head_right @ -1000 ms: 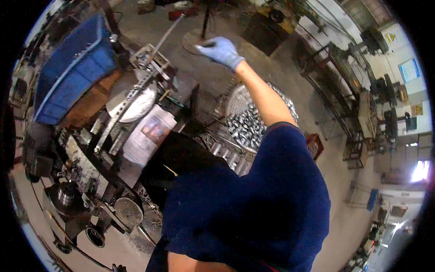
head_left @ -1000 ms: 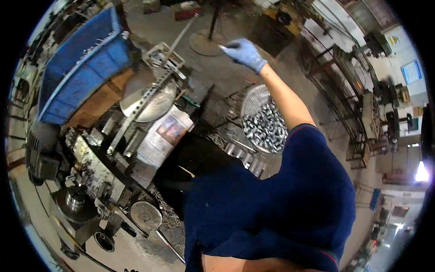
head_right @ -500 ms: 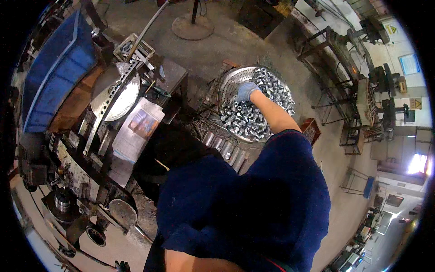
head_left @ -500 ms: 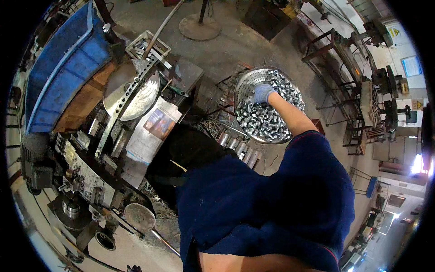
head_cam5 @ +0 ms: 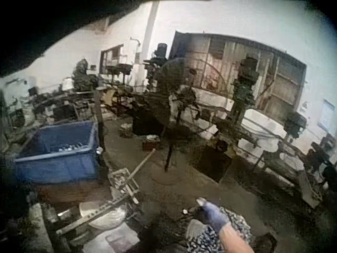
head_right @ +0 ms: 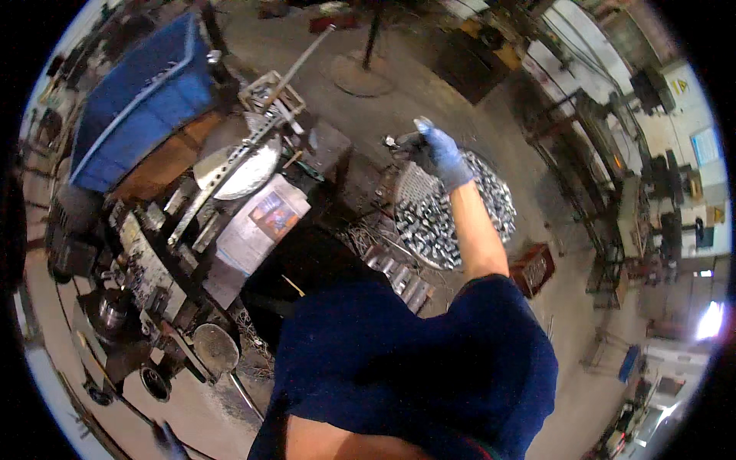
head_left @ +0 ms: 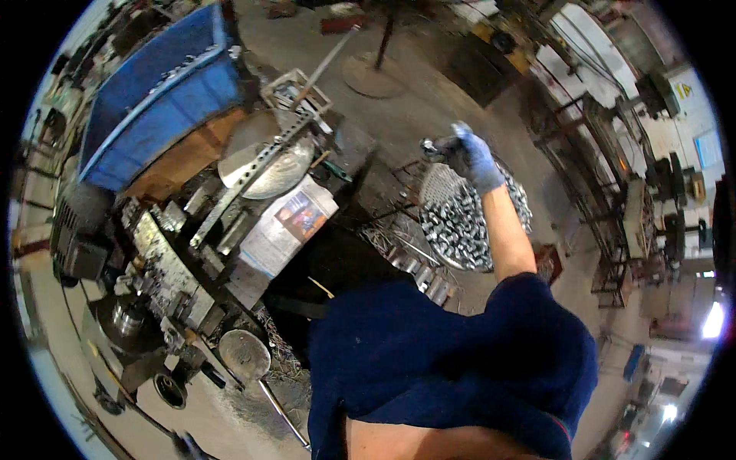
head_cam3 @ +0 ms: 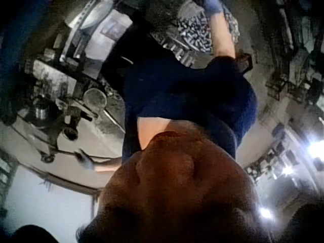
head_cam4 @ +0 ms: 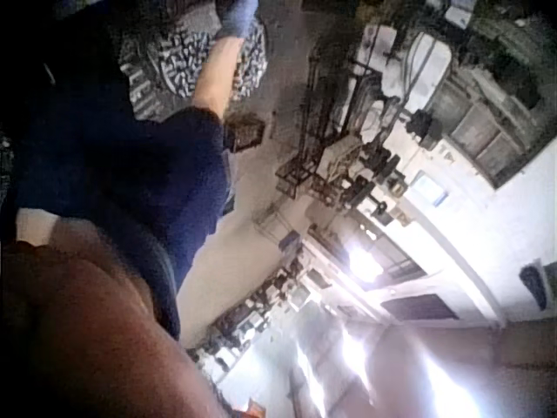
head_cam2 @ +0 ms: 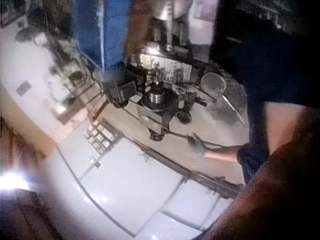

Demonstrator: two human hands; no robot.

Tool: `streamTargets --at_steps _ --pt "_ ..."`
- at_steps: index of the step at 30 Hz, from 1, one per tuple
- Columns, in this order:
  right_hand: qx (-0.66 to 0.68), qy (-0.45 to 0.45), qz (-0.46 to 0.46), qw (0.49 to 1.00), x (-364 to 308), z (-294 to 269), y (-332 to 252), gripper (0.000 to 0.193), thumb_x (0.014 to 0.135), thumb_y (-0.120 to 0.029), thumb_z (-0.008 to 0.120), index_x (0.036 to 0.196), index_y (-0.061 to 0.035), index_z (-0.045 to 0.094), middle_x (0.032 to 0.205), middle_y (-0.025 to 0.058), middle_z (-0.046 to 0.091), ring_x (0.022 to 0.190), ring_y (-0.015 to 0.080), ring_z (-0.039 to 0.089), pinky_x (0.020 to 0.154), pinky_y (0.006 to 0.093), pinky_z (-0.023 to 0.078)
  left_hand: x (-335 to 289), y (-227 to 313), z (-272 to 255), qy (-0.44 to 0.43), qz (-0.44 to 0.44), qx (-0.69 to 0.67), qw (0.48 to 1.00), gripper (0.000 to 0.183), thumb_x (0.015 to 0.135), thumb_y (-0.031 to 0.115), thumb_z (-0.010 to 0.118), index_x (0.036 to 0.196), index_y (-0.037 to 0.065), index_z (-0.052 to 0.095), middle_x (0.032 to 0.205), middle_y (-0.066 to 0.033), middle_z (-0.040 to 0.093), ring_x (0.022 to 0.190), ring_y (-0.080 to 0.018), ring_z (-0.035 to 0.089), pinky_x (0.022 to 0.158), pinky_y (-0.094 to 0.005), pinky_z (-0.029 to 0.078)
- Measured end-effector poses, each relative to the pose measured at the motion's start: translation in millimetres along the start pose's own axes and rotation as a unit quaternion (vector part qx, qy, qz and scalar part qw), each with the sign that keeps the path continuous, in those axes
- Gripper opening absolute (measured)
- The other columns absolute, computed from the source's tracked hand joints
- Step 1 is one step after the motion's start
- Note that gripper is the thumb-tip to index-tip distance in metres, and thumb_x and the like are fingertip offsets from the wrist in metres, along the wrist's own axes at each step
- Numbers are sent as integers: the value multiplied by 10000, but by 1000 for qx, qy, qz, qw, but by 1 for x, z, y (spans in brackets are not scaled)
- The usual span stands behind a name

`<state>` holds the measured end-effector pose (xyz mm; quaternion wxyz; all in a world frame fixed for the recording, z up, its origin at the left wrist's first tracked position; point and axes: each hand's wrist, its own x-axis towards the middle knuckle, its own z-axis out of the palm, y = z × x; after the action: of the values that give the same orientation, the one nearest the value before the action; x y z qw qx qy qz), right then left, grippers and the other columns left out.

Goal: The person operates a lathe machine by repeatedly taking metal components from a bin, securing them into the machine's chuck, and manipulating levers to perform a machining process.

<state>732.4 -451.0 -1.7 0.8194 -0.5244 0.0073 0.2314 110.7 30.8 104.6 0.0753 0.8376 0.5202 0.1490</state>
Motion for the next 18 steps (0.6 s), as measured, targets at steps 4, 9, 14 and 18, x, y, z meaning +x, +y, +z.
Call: streamTargets --at_steps 4,9,14,18 --pt "59 -139 -74 986 3 123 23 408 857 -361 565 872 39 645 855 157 665 782 222 625 779 336 500 26 126 1 -114 10 -327 938 355 905 187 536 1172 -46 549 1117 -108 596 1066 -191 525 907 -308 422" --pt "-100 -499 -91 856 -42 280 38 333 859 -273 553 872 31 689 916 140 674 954 204 592 857 329 460 49 263 74 -185 54 -493 848 315 898 259 549 1017 -14 651 866 -57 652 797 -121 581 732 -256 456" --pt "-189 -533 -217 796 -72 340 65 139 762 -70 629 876 -66 710 1167 133 584 1100 264 543 921 365 433 38 305 94 -415 24 -808 419 368 932 338 481 1167 63 545 1054 -79 611 826 -172 614 720 -292 507" --pt "-220 -491 -282 794 -87 356 91 192 667 -89 709 858 -74 698 1157 147 581 1076 315 552 893 388 450 39 282 111 -285 -21 -809 513 376 898 351 545 1059 15 596 883 -81 641 744 -149 616 651 -275 511"
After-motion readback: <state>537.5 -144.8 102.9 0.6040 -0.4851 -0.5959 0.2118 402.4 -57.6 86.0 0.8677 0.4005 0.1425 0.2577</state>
